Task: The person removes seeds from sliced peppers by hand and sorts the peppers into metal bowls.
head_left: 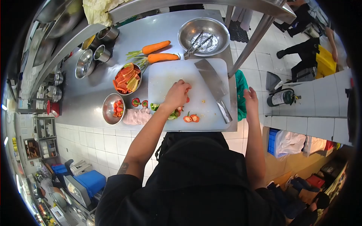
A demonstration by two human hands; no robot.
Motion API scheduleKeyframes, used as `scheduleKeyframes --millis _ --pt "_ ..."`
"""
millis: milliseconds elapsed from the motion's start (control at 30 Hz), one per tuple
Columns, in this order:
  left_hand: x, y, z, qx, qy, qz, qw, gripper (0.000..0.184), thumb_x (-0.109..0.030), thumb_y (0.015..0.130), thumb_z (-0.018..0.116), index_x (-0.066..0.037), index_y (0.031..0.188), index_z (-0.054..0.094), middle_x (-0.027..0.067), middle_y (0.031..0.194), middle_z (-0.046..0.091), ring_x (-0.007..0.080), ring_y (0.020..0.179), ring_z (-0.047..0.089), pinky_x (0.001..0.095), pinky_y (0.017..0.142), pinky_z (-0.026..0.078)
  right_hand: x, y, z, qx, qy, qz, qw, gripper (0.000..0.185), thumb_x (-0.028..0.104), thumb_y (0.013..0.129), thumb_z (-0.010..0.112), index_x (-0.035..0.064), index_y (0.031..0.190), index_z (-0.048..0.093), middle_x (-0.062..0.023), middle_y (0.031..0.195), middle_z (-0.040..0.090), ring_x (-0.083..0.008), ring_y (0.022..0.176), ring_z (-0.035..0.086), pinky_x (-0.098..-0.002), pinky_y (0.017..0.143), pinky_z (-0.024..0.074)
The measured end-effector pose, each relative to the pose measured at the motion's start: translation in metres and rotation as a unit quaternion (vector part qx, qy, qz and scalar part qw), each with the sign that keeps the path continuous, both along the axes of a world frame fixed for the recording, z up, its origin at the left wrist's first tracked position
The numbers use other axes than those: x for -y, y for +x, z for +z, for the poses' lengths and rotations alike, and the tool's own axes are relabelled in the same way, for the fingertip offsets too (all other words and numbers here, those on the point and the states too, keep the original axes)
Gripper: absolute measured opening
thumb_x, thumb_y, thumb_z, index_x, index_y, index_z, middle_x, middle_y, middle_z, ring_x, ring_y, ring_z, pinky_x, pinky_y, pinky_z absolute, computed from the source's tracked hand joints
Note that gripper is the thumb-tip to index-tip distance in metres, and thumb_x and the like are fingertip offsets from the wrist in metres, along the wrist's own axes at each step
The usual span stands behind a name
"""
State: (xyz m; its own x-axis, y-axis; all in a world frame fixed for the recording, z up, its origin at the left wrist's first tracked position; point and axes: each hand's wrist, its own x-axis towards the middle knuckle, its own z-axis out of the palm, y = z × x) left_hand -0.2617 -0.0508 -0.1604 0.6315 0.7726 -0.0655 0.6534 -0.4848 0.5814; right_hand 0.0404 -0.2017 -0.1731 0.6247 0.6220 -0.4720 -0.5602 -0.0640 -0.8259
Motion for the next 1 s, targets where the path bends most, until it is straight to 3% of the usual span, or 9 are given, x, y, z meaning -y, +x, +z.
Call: scheduleKeyframes --millis 67,100,200,333,467,533,633,900,1000 --pt "-0.009 -0.002 -0.004 0.001 -0.010 0.023 1.000 0.031 0.002 0.082 0.062 -0.004 0.112 0.068 0.0137 0.104 0.066 0.0336 0.094 0.064 0.0409 0.085 0.054 -0.004 0.002 -0.019 0.553 -0.063 0.039 0.830 0.027 0.016 0.095 0.068 -0.0017 0.115 0.067 -0.0075 0.095 0.067 -0.0184 0.088 0.063 -0.0300 0.080 0.0516" --pt "-0.008 -0.003 -0.006 0.000 -0.024 0.049 0.999 0.028 0.002 0.081 0.065 -0.003 0.109 0.069 0.0121 0.104 0.068 0.0309 0.093 0.066 0.0396 0.082 0.056 -0.005 -0.001 -0.017 0.554 -0.063 0.041 0.829 0.027 0.016 0.095 0.068 -0.0017 0.115 0.067 -0.0075 0.095 0.067 -0.0184 0.088 0.063 -0.0300 0.080 0.0516" --pt "-0.004 -0.003 0.008 0.247 -0.314 0.207 0.893 0.024 0.004 0.084 0.065 -0.001 0.108 0.068 0.0081 0.100 0.068 0.0209 0.085 0.067 0.0326 0.073 0.056 -0.010 -0.044 -0.003 0.359 0.030 0.117 0.925 0.027 0.001 0.091 0.066 0.0018 0.118 0.068 -0.0051 0.093 0.069 -0.0126 0.082 0.062 -0.0278 0.076 0.0512" --pt "0.025 0.019 0.033 0.309 -0.378 0.216 0.846 0.019 0.002 0.088 0.064 0.001 0.107 0.067 0.0063 0.100 0.066 0.0140 0.084 0.066 0.0260 0.071 0.055 -0.018 -0.120 0.039 0.296 0.128 0.266 0.908 0.026 -0.002 0.088 0.070 0.0035 0.114 0.071 -0.0079 0.100 0.063 -0.0119 0.082 0.064 -0.0241 0.070 0.0525" --pt "0.050 0.053 0.037 0.362 -0.387 0.168 0.832 0.023 0.004 0.090 0.063 0.004 0.113 0.066 0.0079 0.102 0.067 0.0146 0.084 0.067 0.0257 0.078 0.056 -0.016 -0.114 0.033 0.402 0.141 0.224 0.877 0.022 -0.003 0.088 0.071 0.0002 0.110 0.071 -0.0078 0.105 0.060 -0.0117 0.084 0.065 -0.0238 0.067 0.0537" --pt "0.053 0.068 0.036 0.366 -0.432 0.119 0.816 0.029 0.000 0.091 0.066 0.001 0.120 0.067 0.0082 0.107 0.067 0.0167 0.092 0.066 0.0281 0.082 0.056 -0.010 -0.092 0.028 0.267 0.142 0.197 0.932 0.015 -0.001 0.091 0.069 -0.0020 0.106 0.070 -0.0064 0.104 0.061 -0.0127 0.087 0.066 -0.0256 0.068 0.0562" --pt "0.053 0.092 0.046 0.255 -0.192 -0.037 0.947 0.032 -0.004 0.090 0.069 -0.004 0.122 0.068 0.0073 0.114 0.065 0.0184 0.103 0.063 0.0309 0.085 0.054 0.007 -0.062 0.043 0.203 0.084 0.150 0.964 0.010 0.002 0.095 0.067 -0.0011 0.104 0.070 -0.0062 0.104 0.064 -0.0139 0.089 0.067 -0.0274 0.070 0.0583" --pt "0.070 0.170 0.046 0.222 -0.299 -0.095 0.923 0.032 0.000 0.086 0.066 -0.005 0.118 0.068 0.0077 0.113 0.065 0.0178 0.096 0.063 0.0310 0.082 0.053 0.045 0.008 0.026 -0.244 0.193 0.149 0.939 0.013 0.014 0.101 0.059 0.0036 0.107 0.063 -0.0088 0.100 0.070 -0.0209 0.090 0.069 -0.0347 0.078 0.0576" --pt "0.080 0.187 0.035 0.217 -0.290 -0.056 0.930 0.030 0.001 0.086 0.064 -0.004 0.115 0.067 0.0074 0.105 0.067 0.0177 0.087 0.064 0.0314 0.078 0.054 0.052 0.015 0.018 -0.174 0.190 0.109 0.960 0.012 0.013 0.100 0.060 0.0034 0.107 0.063 -0.0099 0.102 0.070 -0.0204 0.091 0.069 -0.0344 0.077 0.0577"
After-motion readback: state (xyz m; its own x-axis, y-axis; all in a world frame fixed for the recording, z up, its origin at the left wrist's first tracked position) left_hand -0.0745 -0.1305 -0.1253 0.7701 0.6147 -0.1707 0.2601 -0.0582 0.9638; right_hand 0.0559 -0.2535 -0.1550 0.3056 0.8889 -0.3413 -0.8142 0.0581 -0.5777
